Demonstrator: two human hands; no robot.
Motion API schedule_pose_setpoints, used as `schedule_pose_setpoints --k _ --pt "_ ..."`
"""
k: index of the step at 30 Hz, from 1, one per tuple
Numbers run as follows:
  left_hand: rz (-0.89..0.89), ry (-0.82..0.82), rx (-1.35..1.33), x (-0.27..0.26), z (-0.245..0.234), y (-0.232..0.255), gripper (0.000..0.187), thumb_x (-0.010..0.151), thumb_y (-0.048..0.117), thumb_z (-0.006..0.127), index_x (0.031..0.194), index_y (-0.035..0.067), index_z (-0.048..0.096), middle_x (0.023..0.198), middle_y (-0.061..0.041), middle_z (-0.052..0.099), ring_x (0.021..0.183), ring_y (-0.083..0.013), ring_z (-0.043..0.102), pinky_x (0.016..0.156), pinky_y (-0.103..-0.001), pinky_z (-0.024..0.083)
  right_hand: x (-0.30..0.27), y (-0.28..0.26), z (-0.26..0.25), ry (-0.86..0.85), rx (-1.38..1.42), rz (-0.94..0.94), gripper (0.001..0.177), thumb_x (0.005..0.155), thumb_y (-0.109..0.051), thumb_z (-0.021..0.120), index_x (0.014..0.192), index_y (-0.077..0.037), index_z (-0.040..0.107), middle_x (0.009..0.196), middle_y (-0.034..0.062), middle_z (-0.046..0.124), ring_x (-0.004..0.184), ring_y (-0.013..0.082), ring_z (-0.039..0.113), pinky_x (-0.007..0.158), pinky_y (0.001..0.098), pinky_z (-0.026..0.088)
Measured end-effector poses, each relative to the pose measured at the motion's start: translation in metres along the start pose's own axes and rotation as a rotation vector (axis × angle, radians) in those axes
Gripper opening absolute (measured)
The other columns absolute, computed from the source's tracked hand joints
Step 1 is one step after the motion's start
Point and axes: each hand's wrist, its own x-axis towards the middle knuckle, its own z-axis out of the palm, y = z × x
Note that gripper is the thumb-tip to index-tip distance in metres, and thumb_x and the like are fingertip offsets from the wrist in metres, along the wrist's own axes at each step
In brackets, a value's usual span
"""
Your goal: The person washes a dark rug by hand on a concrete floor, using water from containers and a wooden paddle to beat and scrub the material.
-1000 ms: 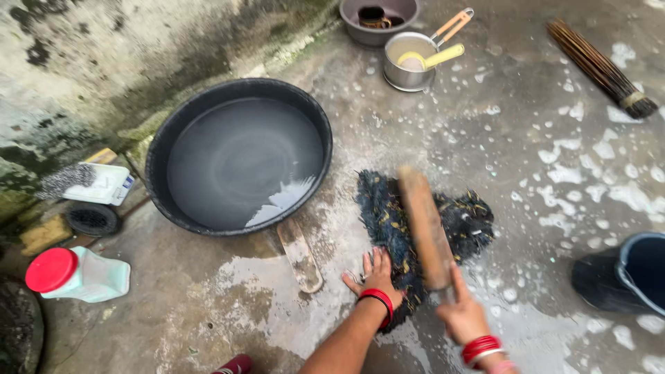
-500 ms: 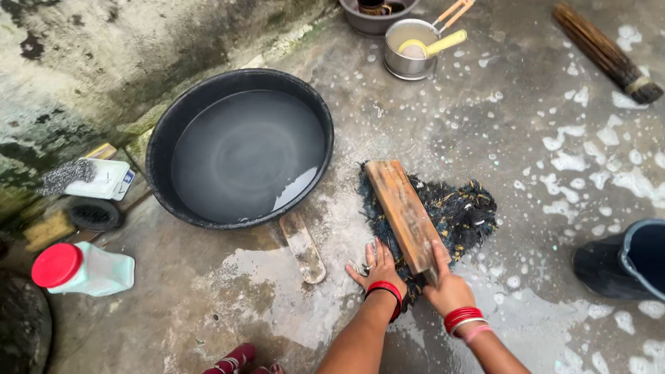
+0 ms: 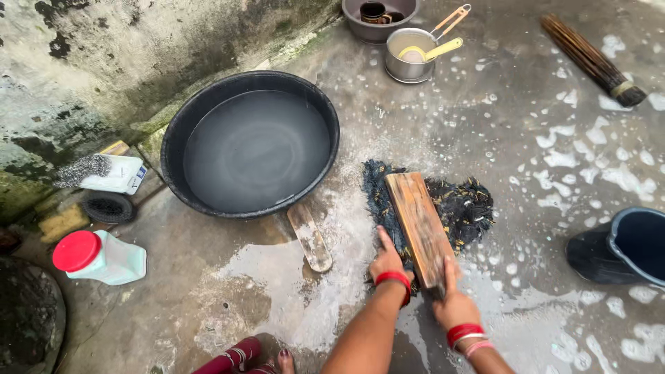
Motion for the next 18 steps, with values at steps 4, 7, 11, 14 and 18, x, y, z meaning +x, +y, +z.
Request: schedule_pose_setpoints --k 4,7,11,14,18 --pt "0.139 0.136 -0.401 0.033 -0.026 0.017 0.066 0.065 0.024 0.085 0.127 0.008 0.066 0.120 -0.016 0.074 0.110 -0.0302 0.070 0.099 -0.038 0.053 -0.001 -0.015 -0.077 -0.052 0.628 0.074 0.098 0.075 -0.001 0.065 0.162 -0.028 0.028 0.062 0.0111 0.064 0.045 0.0229 0.059 0.042 0.0398 0.048" --pt "0.295 0.305 -0.586 0.023 -0.094 0.068 0.054 0.060 0.020 0.082 0.112 0.016 0.071 0.107 -0.014 0.077 0.099 -0.0328 0.072 0.092 -0.041 0.055 -0.024 -0.059 -0.160 0.102 0.769 -0.112 0.086 0.078 0.001 0.059 0.157 -0.022 0.034 0.066 0.0081 0.060 0.042 0.0193 0.057 0.037 0.0368 0.048" --pt "0.678 0.458 -0.169 -0.035 -0.164 0.127 0.059 0.071 0.019 0.077 0.128 0.017 0.061 0.108 -0.015 0.076 0.103 -0.0371 0.072 0.090 -0.047 0.057 -0.063 -0.106 -0.269 0.292 0.727 -0.290 0.049 0.092 -0.001 0.058 0.140 -0.008 0.050 0.077 0.0077 0.061 0.052 0.0170 0.058 0.044 0.0342 0.045" --pt "0.973 0.531 0.153 -0.067 -0.142 0.105 0.085 0.067 0.017 0.081 0.144 0.020 0.047 0.126 -0.014 0.068 0.111 -0.0391 0.068 0.093 -0.049 0.056 -0.091 -0.134 -0.300 0.430 0.742 -0.534 0.066 0.091 0.004 0.055 0.152 -0.009 0.034 0.078 0.0083 0.059 0.055 0.0172 0.057 0.046 0.0335 0.046" --pt "0.498 -0.058 0.585 -0.063 -0.072 0.020 0.128 0.061 0.028 0.095 0.161 0.037 0.016 0.160 -0.011 0.032 0.146 -0.0368 0.037 0.110 -0.061 0.036 -0.086 -0.112 -0.272 0.654 0.574 -0.565 0.084 0.093 0.006 0.056 0.167 -0.007 0.018 0.091 0.0161 0.062 0.059 0.0203 0.059 0.051 0.0374 0.050"
